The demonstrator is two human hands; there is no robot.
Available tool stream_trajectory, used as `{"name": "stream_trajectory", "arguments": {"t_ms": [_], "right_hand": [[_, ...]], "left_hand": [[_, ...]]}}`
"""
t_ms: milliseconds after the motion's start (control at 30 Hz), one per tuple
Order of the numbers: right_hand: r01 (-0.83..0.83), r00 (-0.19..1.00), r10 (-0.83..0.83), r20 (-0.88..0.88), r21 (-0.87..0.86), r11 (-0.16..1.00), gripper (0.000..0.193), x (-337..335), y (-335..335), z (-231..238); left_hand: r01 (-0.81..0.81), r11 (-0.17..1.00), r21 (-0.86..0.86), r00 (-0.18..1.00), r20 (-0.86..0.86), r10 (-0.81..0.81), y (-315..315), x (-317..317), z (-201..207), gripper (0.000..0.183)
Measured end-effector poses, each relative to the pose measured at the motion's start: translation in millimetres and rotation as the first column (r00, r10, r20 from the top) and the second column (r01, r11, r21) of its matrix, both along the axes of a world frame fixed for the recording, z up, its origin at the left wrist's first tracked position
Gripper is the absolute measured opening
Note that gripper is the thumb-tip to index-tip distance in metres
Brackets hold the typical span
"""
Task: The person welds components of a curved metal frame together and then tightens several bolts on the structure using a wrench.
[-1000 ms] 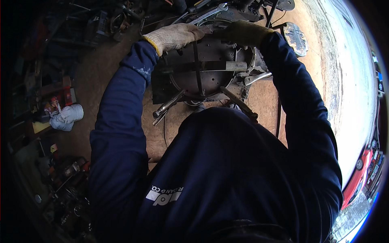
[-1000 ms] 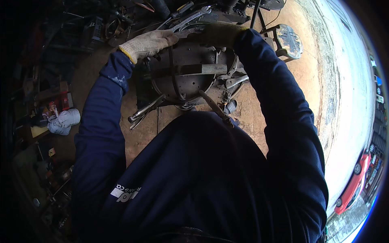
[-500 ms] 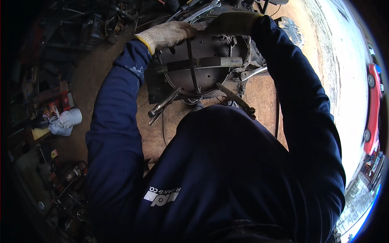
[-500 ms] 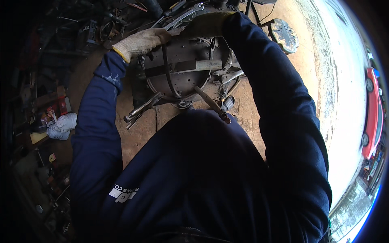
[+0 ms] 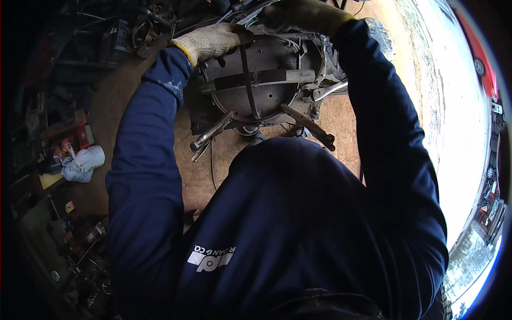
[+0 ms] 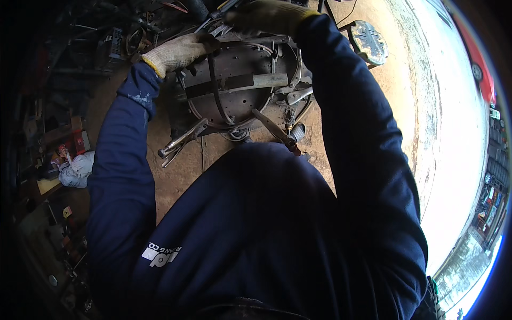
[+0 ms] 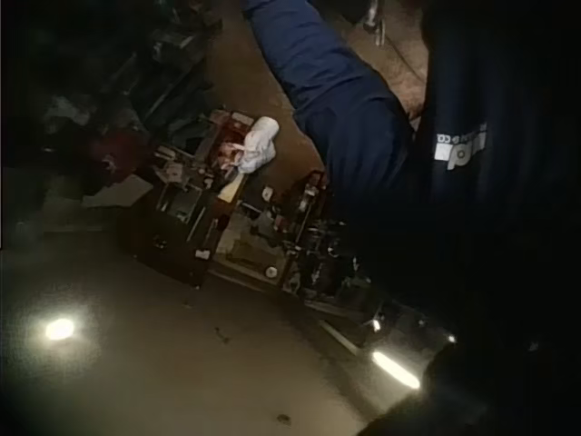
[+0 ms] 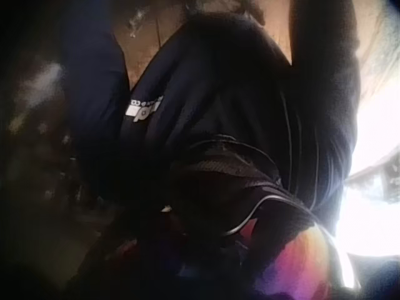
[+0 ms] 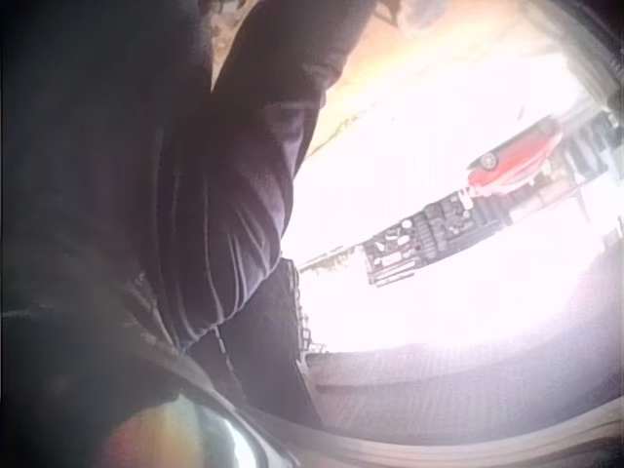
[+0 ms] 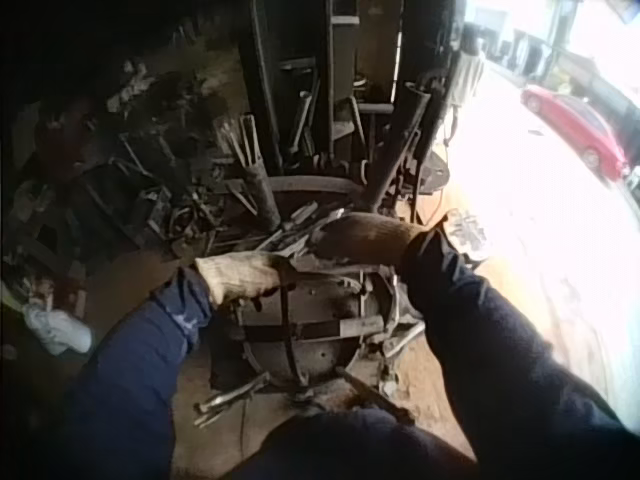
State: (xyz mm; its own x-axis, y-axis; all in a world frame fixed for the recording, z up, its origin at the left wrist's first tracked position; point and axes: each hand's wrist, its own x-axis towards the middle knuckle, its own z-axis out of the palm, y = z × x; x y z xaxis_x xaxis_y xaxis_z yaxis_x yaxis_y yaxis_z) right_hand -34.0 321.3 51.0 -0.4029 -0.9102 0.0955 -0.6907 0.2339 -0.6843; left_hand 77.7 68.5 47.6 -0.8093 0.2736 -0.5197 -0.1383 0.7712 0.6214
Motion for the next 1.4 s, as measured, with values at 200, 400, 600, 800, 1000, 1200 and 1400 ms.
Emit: {"name": "stream_trajectory", "arguments": {"t_ms": [200, 400, 600, 800, 1000, 1200, 1400], "right_hand": [[0.858, 0.514, -0.813, 0.274, -0.174, 0.484, 0.055, 72.1, 103.0, -14.0], [0.999, -0.039, -0.883, 0.469, 0.013, -0.037, 0.076, 156.4, 200.2, -160.5], [0.859, 0.371, -0.929, -0.005, -0.377, 0.345, 0.058, 150.9, 107.8, -67.0], [0.392, 0.920, -0.390, 0.042, -0.048, 0.919, 0.040, 71.5, 6.4, -29.8], [0.109, 0.972, -0.121, 0.200, 0.068, 0.992, 0.047, 64.0, -9.0, -30.5], [0.086, 0.983, -0.101, 0.152, 0.102, 0.991, 0.048, 56.4, -10.5, -35.7], [0.198, 0.816, -0.359, 0.454, 0.364, 0.910, 0.050, 55.9, -17.0, -19.0]], "left_hand": [[-0.076, 0.991, 0.107, 0.996, 0.062, 0.070, 12.7, 0.8, 5.6, 0.038], [-0.087, 0.988, 0.125, 0.982, 0.175, 0.065, 3.3, -4.9, 1.3, 0.044], [-0.070, 0.996, 0.053, 0.990, 0.130, 0.063, 7.9, -1.9, 10.4, 0.048], [0.088, 0.983, 0.164, 0.991, 0.081, -0.102, -5.8, -18.3, 2.3, 0.050], [0.044, 0.996, 0.083, 0.991, 0.119, -0.054, 9.2, -12.6, 4.0, 0.044], [0.088, 0.994, 0.060, 0.996, -0.018, -0.087, -1.7, -14.9, -14.2, 0.046], [0.074, 0.995, 0.062, 0.997, 0.020, -0.076, 6.0, -12.3, -1.0, 0.044]]}}
